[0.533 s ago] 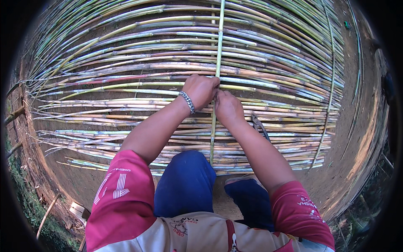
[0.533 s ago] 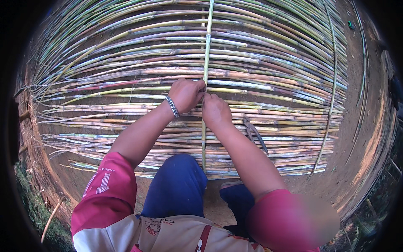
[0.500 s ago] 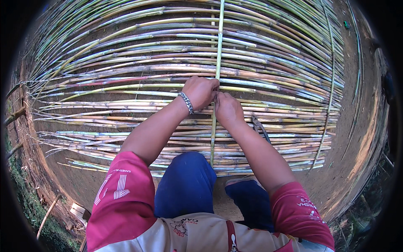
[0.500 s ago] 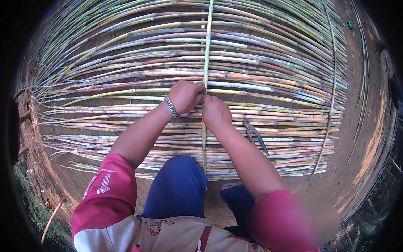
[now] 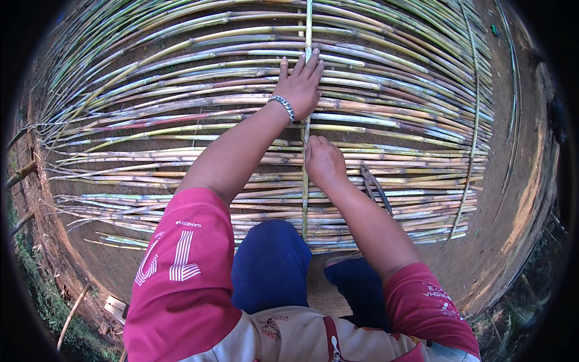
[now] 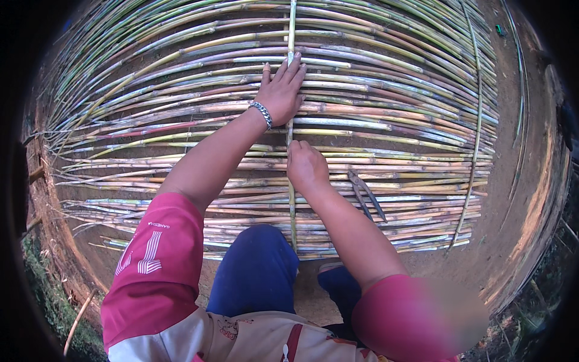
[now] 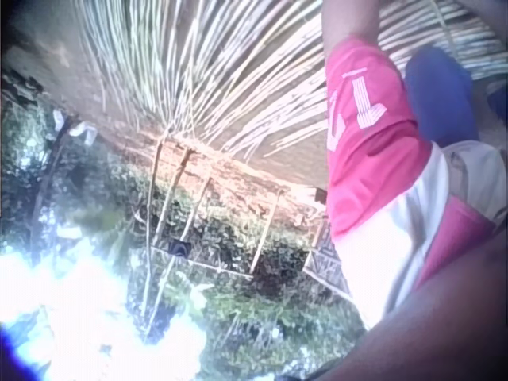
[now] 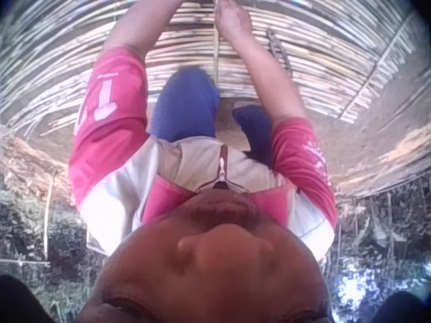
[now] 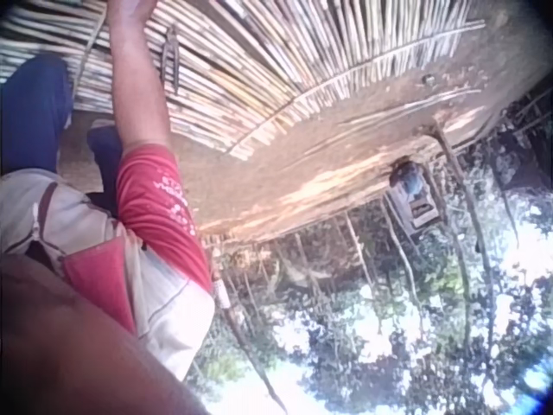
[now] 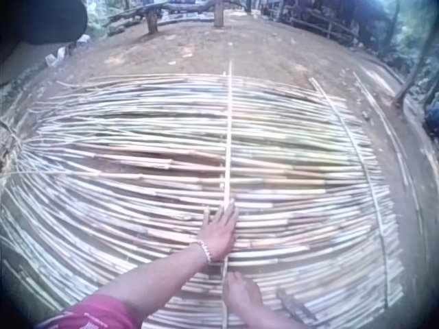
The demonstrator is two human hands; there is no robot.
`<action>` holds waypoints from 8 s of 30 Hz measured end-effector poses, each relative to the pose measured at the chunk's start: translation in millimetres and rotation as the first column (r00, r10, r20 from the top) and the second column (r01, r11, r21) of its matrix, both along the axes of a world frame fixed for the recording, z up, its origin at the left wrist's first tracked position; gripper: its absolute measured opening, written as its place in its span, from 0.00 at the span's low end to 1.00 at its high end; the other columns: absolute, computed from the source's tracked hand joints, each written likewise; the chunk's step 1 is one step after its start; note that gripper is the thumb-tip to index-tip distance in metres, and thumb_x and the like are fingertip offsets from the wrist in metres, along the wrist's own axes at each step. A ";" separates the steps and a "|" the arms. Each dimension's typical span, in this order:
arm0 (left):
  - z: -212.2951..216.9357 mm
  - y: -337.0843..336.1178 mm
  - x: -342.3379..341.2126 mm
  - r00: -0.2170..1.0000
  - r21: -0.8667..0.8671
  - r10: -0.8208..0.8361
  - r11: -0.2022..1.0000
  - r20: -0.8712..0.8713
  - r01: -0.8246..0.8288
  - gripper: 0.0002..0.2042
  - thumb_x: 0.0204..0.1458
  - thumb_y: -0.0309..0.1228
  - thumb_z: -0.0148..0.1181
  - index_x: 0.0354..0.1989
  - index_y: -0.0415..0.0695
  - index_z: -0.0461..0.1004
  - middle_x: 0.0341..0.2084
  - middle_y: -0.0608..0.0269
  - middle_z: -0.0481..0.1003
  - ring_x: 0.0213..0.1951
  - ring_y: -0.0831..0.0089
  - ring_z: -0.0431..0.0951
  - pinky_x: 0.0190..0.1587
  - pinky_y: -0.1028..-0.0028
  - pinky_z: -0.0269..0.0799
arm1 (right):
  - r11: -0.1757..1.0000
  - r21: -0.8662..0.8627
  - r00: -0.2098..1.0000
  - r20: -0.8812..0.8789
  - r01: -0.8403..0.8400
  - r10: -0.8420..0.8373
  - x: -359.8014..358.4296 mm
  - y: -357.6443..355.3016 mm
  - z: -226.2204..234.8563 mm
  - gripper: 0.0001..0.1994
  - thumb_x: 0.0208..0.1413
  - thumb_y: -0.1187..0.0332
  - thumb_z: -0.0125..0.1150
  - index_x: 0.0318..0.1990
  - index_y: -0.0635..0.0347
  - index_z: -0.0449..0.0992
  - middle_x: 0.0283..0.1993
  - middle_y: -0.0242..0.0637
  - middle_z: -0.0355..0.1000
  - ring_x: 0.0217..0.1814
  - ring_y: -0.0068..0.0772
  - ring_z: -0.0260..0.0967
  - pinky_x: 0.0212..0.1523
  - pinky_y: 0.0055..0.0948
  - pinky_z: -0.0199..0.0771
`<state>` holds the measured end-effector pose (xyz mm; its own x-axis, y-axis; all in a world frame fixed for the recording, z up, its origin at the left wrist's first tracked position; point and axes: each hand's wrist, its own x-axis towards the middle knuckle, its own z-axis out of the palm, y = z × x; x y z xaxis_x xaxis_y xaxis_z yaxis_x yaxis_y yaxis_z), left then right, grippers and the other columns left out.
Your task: The person sits on the ground and weaves thin bamboo strips into a larger bamboo mat. They use a knife to cut and trim the strips as they integrate them into the structure.
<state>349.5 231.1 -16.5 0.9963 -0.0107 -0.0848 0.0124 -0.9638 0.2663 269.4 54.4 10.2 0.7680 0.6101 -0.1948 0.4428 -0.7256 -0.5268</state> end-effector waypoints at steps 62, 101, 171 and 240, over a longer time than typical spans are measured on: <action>-7.9 -29.0 16.3 0.970 -0.181 0.214 0.965 0.116 -0.191 0.27 0.65 0.43 0.52 0.70 0.44 0.66 0.76 0.51 0.55 0.78 0.42 0.45 0.77 0.42 0.37 | 0.992 0.125 0.993 0.120 -0.029 0.014 34.0 -5.9 24.5 0.13 0.51 0.66 0.69 0.45 0.50 0.81 0.48 0.32 0.75 0.56 0.40 0.69 0.58 0.46 0.67; 11.2 -13.8 -209.9 0.918 -0.421 0.327 0.882 0.223 -0.212 0.15 0.54 0.27 0.65 0.51 0.44 0.74 0.52 0.56 0.74 0.56 0.53 0.72 0.61 0.54 0.62 | 0.943 0.090 0.947 -0.020 0.320 -0.320 16.9 -74.5 30.7 0.09 0.57 0.69 0.68 0.44 0.58 0.81 0.43 0.39 0.78 0.46 0.42 0.77 0.50 0.41 0.76; 35.0 62.6 -316.6 0.919 0.108 0.354 0.934 -0.171 -0.340 0.17 0.56 0.45 0.67 0.47 0.47 0.78 0.42 0.58 0.78 0.49 0.57 0.76 0.59 0.55 0.62 | 0.994 0.113 0.999 0.035 -0.002 -0.002 -52.8 -100.8 -23.9 0.05 0.56 0.68 0.69 0.40 0.51 0.82 0.69 0.36 0.71 0.78 0.45 0.59 0.75 0.53 0.48; -2.3 -53.7 -192.2 0.920 0.047 0.286 0.958 -0.269 -0.284 0.42 0.64 0.59 0.47 0.79 0.43 0.49 0.79 0.50 0.46 0.80 0.51 0.37 0.76 0.38 0.27 | 0.869 -0.490 0.994 0.034 -0.072 0.101 -20.7 -40.7 -20.2 0.36 0.69 0.43 0.45 0.80 0.41 0.48 0.83 0.39 0.45 0.87 0.47 0.32 0.79 0.68 0.23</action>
